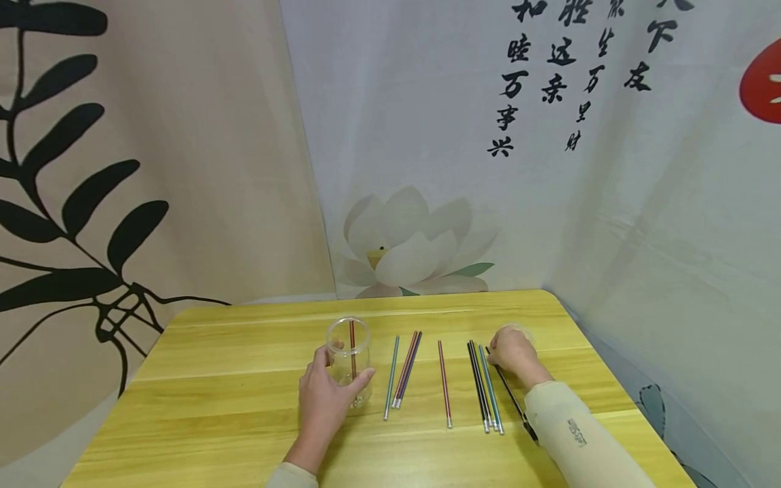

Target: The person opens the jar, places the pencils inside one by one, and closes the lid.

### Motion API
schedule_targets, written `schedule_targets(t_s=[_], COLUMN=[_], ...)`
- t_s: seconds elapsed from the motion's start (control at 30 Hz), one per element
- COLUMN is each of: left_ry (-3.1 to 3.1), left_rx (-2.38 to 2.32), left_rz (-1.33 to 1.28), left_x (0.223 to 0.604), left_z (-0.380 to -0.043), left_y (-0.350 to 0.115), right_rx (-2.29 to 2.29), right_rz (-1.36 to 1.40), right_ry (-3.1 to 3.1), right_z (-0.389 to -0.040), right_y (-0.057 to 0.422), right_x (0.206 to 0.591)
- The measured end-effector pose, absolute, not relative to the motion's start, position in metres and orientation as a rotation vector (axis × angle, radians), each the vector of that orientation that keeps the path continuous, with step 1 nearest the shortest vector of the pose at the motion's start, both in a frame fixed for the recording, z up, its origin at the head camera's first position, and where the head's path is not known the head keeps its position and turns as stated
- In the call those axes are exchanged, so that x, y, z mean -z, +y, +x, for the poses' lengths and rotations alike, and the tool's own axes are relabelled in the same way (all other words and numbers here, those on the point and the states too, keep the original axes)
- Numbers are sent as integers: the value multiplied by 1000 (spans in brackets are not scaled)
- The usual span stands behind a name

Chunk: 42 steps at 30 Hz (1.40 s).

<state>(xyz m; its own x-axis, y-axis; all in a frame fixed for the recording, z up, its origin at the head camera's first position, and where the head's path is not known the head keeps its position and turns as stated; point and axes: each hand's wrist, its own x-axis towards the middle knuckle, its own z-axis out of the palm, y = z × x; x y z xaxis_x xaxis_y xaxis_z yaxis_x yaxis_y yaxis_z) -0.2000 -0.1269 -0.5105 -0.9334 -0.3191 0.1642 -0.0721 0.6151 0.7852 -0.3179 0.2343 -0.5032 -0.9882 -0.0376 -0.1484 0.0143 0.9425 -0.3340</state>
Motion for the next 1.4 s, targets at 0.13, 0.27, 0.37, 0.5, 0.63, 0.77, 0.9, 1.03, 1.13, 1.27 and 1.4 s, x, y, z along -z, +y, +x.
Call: schedule_targets(t_s=[0.13,0.27,0.37,0.5,0.63,0.77,0.9,1.03,1.13,1.27,1.4], left_ry=[-2552,-2560,-2567,-2562,-2557,-2563,-2565,-2565,-2561,-2558,-2558], left_rx=[1230,1232,1232,1219,1207,1213,1223,1232,1244,1256,1259], left_rz=[314,317,324,318,311,315,322,321,314,311,309], left_x=[511,511,512,512,512,512,512,511,511,511,511], left_z=[-200,-201,-201,-201,-201,-201,-200,-200,-200,-200,-200], left_y=[-127,-128,-128,-129,-129,-129,-128,-128,-128,-129,-128], right_rx=[520,532,568,657,834,1201,1740,2274,2449,2383,2171], right_rz=[9,30,-6,-123,-215,-336,-600,-855,-934,-973,-1024], right_ry=[2919,2907,2923,2996,3075,3140,3045,2616,2373,2353,2508], right_z=[-318,-315,-312,-307,-299,-282,-264,-254,-251,-251,-253], right_y=[233,233,232,228,214,188,160,136,119,97,74], right_x=[502,500,493,470,438,402,371,352,345,346,360])
